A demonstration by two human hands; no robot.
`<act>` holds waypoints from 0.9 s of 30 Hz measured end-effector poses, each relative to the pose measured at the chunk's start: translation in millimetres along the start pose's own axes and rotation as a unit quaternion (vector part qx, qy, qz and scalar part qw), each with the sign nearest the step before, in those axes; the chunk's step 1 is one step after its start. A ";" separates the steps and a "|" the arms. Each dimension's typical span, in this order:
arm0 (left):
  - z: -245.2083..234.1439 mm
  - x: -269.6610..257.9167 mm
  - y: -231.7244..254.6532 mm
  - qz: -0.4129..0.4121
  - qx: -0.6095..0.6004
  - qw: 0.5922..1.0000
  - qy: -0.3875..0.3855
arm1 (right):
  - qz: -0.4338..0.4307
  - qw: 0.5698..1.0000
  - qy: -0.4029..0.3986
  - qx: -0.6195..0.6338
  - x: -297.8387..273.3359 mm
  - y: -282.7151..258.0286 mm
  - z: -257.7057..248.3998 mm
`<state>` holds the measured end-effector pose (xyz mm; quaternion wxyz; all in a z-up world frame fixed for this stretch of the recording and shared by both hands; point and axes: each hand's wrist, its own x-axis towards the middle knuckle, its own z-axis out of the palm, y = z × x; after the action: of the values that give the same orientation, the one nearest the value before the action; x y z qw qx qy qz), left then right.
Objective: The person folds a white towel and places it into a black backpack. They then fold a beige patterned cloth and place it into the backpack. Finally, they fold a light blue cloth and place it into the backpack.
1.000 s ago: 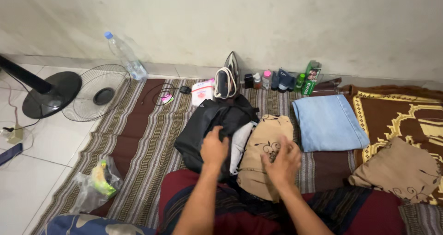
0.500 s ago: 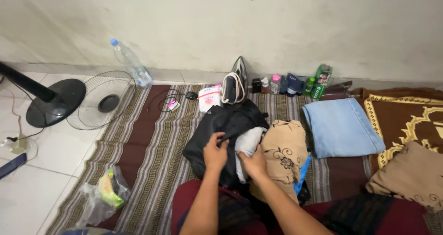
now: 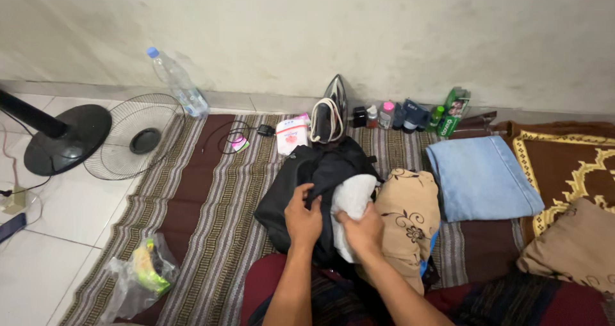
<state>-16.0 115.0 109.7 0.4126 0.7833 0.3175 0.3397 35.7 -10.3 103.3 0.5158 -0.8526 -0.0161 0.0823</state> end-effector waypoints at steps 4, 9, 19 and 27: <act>8.0 5.0 -10.9 -0.060 -0.033 0.998 0.018 | -0.014 0.992 -0.032 0.118 -4.2 -13.3 -39.9; 13.8 4.1 -19.0 -0.087 -0.032 0.996 0.011 | 0.027 0.931 -0.107 0.348 13.5 -15.7 -118.4; 30.6 -14.3 -32.4 0.005 0.040 0.999 -0.019 | -0.016 0.867 -0.036 0.497 57.8 33.3 -276.8; 38.7 -22.8 -24.9 -0.022 0.083 0.994 -0.063 | 0.006 0.833 0.059 0.549 124.4 117.4 -366.5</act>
<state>-3.6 92.0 65.5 0.3730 0.8276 0.3350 0.2526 209.1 -372.6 150.9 0.8987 -0.4322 0.0675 0.0299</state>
